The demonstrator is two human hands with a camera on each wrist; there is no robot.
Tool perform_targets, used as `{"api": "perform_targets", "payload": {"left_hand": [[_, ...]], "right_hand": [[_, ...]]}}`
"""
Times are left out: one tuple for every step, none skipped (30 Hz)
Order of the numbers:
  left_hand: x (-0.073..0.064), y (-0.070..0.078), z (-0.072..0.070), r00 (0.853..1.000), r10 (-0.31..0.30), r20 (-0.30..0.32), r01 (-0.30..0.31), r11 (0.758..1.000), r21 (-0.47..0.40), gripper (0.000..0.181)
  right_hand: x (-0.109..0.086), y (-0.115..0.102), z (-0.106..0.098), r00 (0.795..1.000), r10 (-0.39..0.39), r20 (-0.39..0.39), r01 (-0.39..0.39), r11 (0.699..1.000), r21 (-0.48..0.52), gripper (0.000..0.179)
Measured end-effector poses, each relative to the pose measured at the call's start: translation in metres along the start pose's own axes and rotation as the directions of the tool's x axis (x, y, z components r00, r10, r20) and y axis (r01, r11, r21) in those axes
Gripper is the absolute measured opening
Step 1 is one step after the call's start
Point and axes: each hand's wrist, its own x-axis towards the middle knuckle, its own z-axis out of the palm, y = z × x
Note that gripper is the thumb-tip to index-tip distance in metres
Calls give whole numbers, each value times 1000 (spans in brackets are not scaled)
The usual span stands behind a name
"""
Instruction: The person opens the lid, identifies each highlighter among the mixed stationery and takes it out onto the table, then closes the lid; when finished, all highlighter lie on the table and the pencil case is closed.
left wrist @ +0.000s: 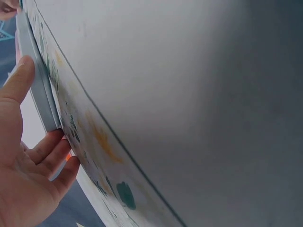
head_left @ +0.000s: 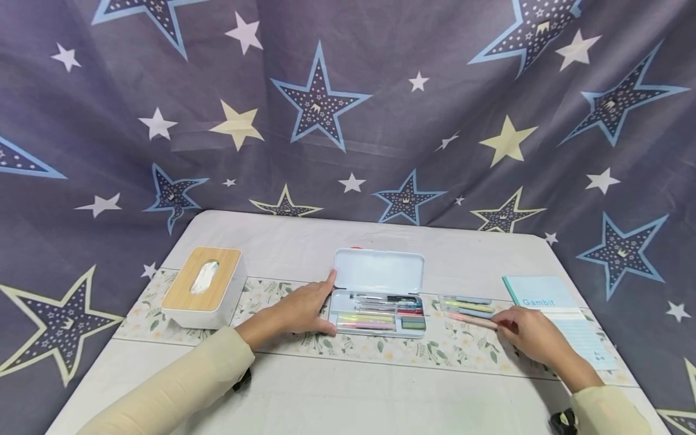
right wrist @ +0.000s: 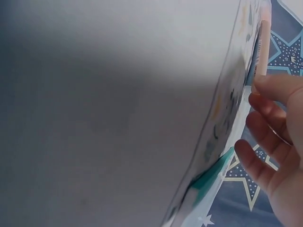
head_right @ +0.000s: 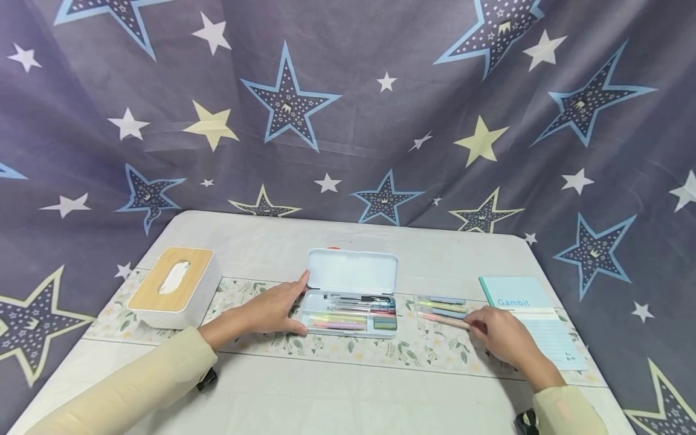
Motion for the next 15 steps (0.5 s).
{"api": "perform_targets", "payload": {"left_hand": [[0,0,0,1000,0,0,0,1000,0,128],[0,0,0,1000,0,0,0,1000,-1,128],[0,0,0,1000,-1,0,1,1000,-1,128],[0,1,0,1000,-3,0,3,1000,-2,128],[1,1,0,1000,-4,0,4,1000,-3,128],[1,1,-1,1000,-7,2,7,1000,-1,128],[1,1,-1,1000,-9,4,9,1000,0,128],[1,2,-1,1000,-11,5,11,1000,1,128],[1,2,-1,1000,-12,6,12,1000,2,128],[1,2,-1,1000,-14,9,14,1000,5,129],[1,2,0,1000,-15,9,15,1000,7,129],[1,2,0,1000,-15,10,15,1000,9,129],[1,2,0,1000,-15,9,14,1000,8,129],[1,2,0,1000,-14,8,14,1000,8,129],[1,2,0,1000,-14,6,14,1000,9,129]], "right_hand": [[1,0,0,1000,3,1,-3,1000,-4,13],[2,0,0,1000,4,3,-4,1000,-5,13],[3,0,-1,1000,3,2,-3,1000,-8,12],[4,1,-1,1000,0,0,0,1000,-10,12],[5,1,-1,1000,-6,-5,5,1000,-15,12],[6,1,-1,1000,-9,-9,9,1000,-18,11],[7,2,-1,1000,-12,-12,12,1000,-21,11],[8,2,-1,1000,-15,-16,14,1000,-25,11],[9,3,-1,1000,-17,-20,16,999,-30,11],[10,3,0,1000,-16,-22,15,999,-36,11],[10,4,0,1000,-14,-24,13,999,-40,11],[11,4,0,1000,-11,-23,10,999,-43,11],[12,4,1,1000,-8,-23,7,999,-43,11],[13,5,1,1000,-3,-22,2,999,-44,12],[14,5,1,1000,3,-17,-4,999,-45,12]]}}
